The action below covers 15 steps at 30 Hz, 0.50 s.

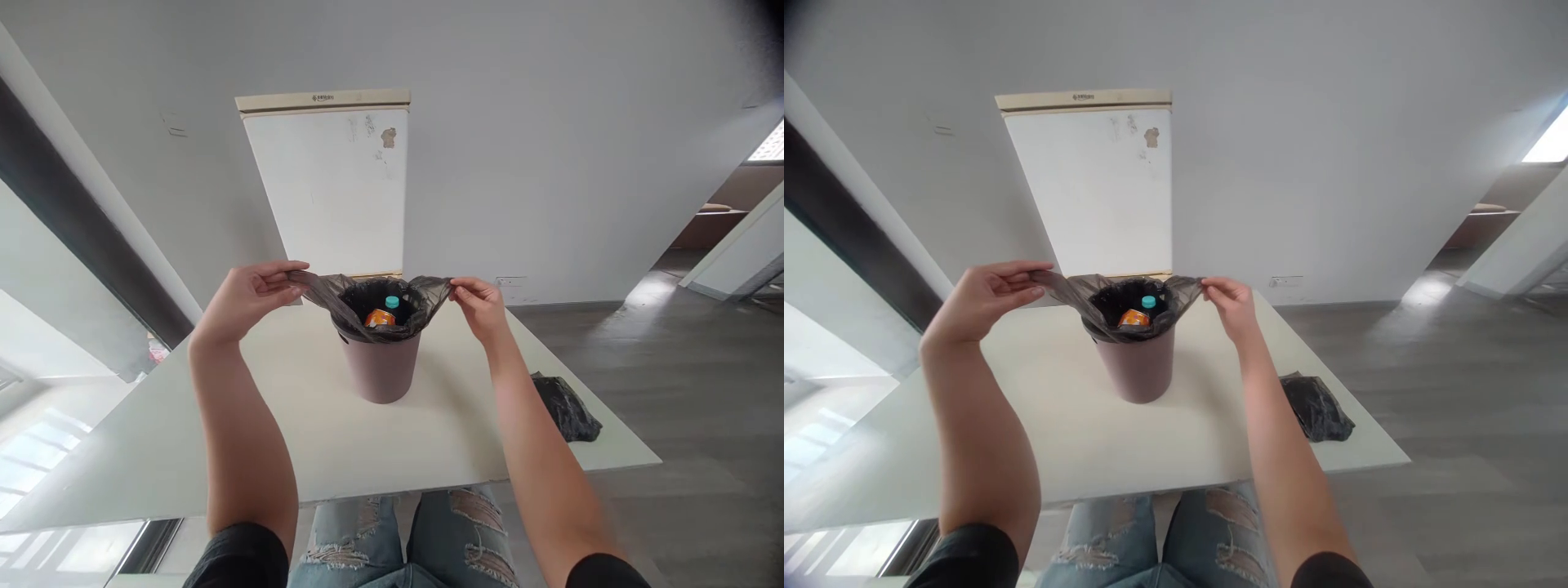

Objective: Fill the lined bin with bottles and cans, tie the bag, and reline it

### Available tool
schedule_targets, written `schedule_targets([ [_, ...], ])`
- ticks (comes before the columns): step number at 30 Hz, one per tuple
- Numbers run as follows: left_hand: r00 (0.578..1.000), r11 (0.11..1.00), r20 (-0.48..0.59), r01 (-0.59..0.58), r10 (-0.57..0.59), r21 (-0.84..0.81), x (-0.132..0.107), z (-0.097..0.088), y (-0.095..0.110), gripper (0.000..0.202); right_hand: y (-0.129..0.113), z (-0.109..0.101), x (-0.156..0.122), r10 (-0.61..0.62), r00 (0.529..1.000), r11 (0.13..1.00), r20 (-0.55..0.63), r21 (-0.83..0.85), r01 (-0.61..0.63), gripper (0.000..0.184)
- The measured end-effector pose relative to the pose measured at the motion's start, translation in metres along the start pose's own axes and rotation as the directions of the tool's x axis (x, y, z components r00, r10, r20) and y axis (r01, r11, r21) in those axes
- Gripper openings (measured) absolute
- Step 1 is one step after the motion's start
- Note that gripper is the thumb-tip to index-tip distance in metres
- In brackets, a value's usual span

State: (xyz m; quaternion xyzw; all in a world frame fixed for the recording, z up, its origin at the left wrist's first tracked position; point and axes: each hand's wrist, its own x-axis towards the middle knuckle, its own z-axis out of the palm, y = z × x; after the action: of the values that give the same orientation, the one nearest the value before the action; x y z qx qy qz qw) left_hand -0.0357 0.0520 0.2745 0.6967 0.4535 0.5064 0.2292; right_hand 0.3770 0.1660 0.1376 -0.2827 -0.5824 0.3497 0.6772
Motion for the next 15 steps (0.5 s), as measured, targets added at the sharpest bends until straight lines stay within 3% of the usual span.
schedule_targets([
  [2,0.999,0.990,-0.048,-0.008,0.015,0.144,0.000,-0.007,-0.004,0.040,-0.016,-0.001,0.015,-0.026,0.997,0.999,0.078,-0.043,0.030,0.037],
  [4,0.986,0.978,-0.161,-0.012,0.047,0.209,0.002,-0.009,-0.017,0.028,-0.035,-0.001,0.028,-0.007,0.989,0.986,0.150,-0.163,0.032,0.036],
  [5,0.975,0.985,-0.211,-0.033,0.069,0.170,0.004,-0.008,-0.026,0.025,-0.045,-0.001,0.034,0.015,0.983,0.969,0.182,-0.244,0.031,0.036],
  [7,0.944,0.984,-0.297,-0.168,0.144,-0.059,0.011,-0.005,-0.043,0.028,-0.067,-0.003,0.041,0.052,0.968,0.920,0.246,-0.389,0.050,0.038],
  [9,0.882,0.874,-0.408,-0.376,0.236,-0.308,0.021,-0.004,-0.056,0.037,-0.087,-0.009,0.043,0.073,0.937,0.895,0.341,-0.438,0.090,0.036],
  [11,0.822,0.765,-0.480,-0.512,0.306,-0.390,0.030,-0.004,-0.064,0.045,-0.100,-0.018,0.041,0.078,0.895,0.914,0.439,-0.390,0.112,0.029],
  [12,0.812,0.753,-0.486,-0.532,0.323,-0.387,0.033,-0.005,-0.066,0.046,-0.103,-0.023,0.040,0.074,0.881,0.926,0.468,-0.360,0.114,0.026],
  [15,0.853,0.818,-0.453,-0.444,0.260,-0.366,0.036,-0.007,-0.071,0.039,-0.101,-0.037,0.036,0.079,0.873,0.936,0.481,-0.338,0.102,0.024],
])
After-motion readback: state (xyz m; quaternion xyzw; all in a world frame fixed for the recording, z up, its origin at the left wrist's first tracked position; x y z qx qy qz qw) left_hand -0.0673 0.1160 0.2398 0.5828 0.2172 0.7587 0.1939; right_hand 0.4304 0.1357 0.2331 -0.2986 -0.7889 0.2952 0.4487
